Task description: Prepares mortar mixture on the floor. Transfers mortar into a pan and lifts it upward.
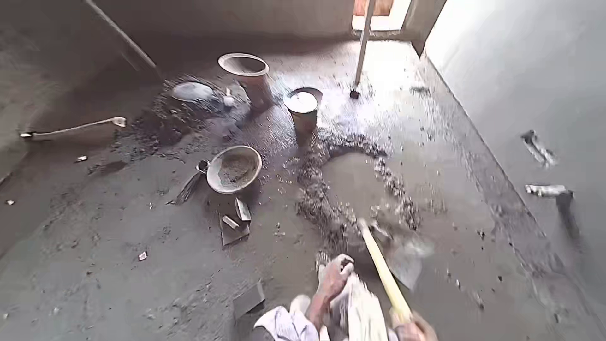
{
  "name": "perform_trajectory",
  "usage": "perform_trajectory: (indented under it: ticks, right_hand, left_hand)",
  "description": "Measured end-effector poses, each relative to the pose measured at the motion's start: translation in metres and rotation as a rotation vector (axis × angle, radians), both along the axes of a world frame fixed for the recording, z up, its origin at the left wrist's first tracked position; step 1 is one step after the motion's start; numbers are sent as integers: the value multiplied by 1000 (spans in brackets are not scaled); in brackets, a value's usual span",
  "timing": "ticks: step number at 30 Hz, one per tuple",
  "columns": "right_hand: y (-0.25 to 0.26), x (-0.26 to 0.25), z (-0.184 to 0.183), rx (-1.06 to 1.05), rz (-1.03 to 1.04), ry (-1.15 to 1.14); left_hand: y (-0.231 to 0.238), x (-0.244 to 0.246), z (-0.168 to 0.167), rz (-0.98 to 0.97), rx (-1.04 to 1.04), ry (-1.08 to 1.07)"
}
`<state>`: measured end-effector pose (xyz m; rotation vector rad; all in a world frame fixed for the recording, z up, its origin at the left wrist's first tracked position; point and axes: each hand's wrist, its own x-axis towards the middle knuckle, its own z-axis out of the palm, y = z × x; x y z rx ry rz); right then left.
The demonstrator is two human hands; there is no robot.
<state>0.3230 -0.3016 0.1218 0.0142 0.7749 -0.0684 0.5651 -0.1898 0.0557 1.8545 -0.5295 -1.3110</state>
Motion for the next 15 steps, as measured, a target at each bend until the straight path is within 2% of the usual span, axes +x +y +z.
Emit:
perform_trajectory:
  ticks: [2,3,6,9,12,15]
  right_hand:
    - [-4,56,-4,283,-62,-68]
    - [-16,92,-6,367,-51,-114]
    - [-23,172,-6,441,57,-181]
    - [-23,229,-13,405,189,-225]
    - [-38,295,-15,346,293,-103]
    - [-63,377,-13,266,407,133]
  left_hand:
    - [10,23,9,-83,17,71]
    - [5,47,13,-60,-8,86]
    - [0,109,16,208,-28,254]
    - [-23,178,9,516,79,411]
    - [-59,260,-23,775,109,629]
    - [-96,355,-97,996,16,808]
